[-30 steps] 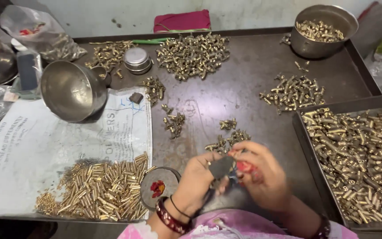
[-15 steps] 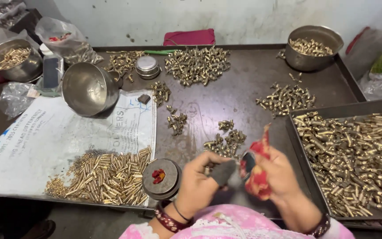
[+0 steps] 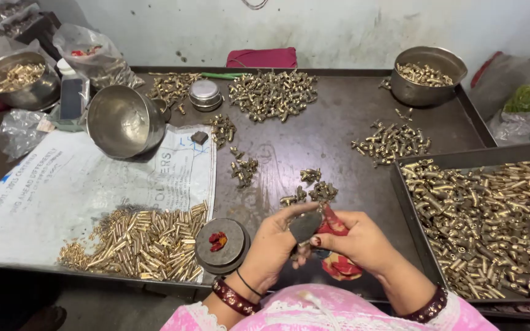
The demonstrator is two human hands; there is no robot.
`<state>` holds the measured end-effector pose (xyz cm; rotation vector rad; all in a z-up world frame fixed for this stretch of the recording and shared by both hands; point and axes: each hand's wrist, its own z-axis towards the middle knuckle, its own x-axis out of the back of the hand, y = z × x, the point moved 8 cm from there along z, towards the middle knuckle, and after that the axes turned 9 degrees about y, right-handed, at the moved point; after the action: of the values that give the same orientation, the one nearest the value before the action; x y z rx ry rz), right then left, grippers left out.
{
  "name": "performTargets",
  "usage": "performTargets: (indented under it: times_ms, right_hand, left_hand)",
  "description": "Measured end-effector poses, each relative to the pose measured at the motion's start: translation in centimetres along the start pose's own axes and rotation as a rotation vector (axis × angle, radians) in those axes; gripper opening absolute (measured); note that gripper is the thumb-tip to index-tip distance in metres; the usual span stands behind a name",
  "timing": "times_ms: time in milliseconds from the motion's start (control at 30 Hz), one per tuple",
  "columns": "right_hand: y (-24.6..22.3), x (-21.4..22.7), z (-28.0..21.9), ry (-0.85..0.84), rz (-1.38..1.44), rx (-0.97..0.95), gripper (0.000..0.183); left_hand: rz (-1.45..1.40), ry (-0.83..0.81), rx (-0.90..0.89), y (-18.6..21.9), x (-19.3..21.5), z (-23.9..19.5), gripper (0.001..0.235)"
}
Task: Cleaning and sorting small brass metal components at a workbench using an abrasive block and pliers.
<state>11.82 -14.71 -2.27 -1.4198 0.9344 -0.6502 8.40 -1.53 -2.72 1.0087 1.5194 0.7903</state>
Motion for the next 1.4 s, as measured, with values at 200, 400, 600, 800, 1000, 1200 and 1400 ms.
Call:
performTargets:
  times_ms: [200, 400, 600, 800, 1000, 1200, 1400]
  right_hand:
    - [0.2, 1.4, -0.5, 0.262, -0.332, 0.057, 0.024]
    - [-1.9, 0.8, -0.9, 0.391, -0.495, 0.25, 0.024]
    - [-4.4, -0.4, -0.6, 0.404, -0.749, 0.502, 0.025]
    - [-5.0, -1.4, 0.9, 0.36, -0.822, 0.718, 0.028]
    - [-4.1, -0.9, 3.7, 0.336, -0.951, 0.717, 0.025]
    - [0.3, 2.7, 9.2, 0.311, -0.718, 0.303, 0.045]
    - [0.2, -1.5, 15.1, -0.067, -0.649, 0.445, 0.047]
  left_hand:
    - [-0.383, 0.246, -0.085, -0.4, 2.6, 2.0, 0.026]
    - [-0.519, 0.273, -0.079, 0.6, 1.8, 1.8, 0.027]
    - [-0.555, 0.349, -0.099, 0.5, 2.9, 3.1, 0.029]
    - [-0.573, 0.412, -0.118, -0.1, 4.5, 5.0, 0.028]
    - [-0.55, 0.37, -0.067, -1.5, 4.1, 7.6, 0.033]
    - [-0.513, 0.313, 0.065, -2.2, 4.9, 9.1, 0.04]
    - [-0.529, 0.39, 0.166, -8.7, 10.6, 11.4, 0.043]
